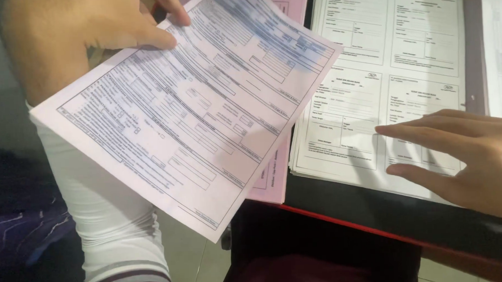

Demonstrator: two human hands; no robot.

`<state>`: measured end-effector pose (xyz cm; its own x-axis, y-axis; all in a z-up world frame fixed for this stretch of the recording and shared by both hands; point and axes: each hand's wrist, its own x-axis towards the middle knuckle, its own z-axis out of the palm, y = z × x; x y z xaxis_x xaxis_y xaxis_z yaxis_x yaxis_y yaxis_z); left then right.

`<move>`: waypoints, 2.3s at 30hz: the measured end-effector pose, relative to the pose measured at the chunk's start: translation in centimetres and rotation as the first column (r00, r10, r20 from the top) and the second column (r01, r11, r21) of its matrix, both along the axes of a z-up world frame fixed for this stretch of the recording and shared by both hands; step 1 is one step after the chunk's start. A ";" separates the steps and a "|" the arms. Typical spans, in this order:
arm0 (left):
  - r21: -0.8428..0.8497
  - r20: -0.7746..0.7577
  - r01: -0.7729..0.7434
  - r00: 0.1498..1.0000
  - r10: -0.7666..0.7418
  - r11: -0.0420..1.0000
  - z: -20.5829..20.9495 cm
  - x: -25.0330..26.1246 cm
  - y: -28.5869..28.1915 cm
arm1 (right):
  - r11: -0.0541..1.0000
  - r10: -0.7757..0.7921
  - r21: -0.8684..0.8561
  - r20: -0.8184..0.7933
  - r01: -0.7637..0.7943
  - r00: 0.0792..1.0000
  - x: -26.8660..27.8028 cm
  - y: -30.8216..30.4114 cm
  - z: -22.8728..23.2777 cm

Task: Organizing and sorting printed forms and documents into binders and folders

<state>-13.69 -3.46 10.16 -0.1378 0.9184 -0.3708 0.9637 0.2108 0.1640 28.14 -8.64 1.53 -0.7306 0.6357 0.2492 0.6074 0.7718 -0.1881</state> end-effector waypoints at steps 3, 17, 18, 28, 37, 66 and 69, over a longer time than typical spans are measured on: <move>0.020 -0.016 -0.044 0.999 0.044 0.999 -0.1 -0.4 -0.7 | 1.000 0.019 0.008 -0.017 -0.019 1.000 0.6 0.8 -1.1; 0.381 0.277 -0.058 0.959 -0.054 0.923 -7.5 -6.7 -0.3 | 0.995 -0.002 0.096 0.059 -0.004 0.998 -0.9 1.6 -0.5; 0.455 0.261 0.007 0.955 -0.140 0.890 -8.3 -7.1 0.0 | 0.992 -0.002 0.127 0.100 -0.011 0.995 -1.4 1.4 0.0; 0.578 0.211 -0.013 0.968 -0.134 0.816 -9.3 -6.7 -0.1 | 0.946 0.237 0.168 0.224 -0.277 0.945 -7.5 -1.6 0.6; 0.641 0.313 0.038 0.899 -0.307 0.766 -11.1 -8.5 1.0 | 0.937 0.299 0.146 0.127 -0.316 0.946 -11.7 -3.8 -2.3; 0.599 0.017 0.571 0.692 -0.721 0.562 -10.1 -1.8 -0.3 | 0.945 0.325 0.058 -0.094 -0.321 0.941 -12.6 -4.0 -3.0; 0.424 0.029 0.618 0.722 -0.692 0.662 -10.6 -0.7 -0.3 | 0.939 0.343 0.058 -0.113 -0.339 0.932 -12.6 -3.9 -3.0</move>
<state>-14.42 -3.79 -0.40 0.5838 0.8104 0.0495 0.7744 -0.5741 0.2658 15.51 -12.51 -1.44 -0.8651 0.3421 0.3668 0.2810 0.9363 -0.2106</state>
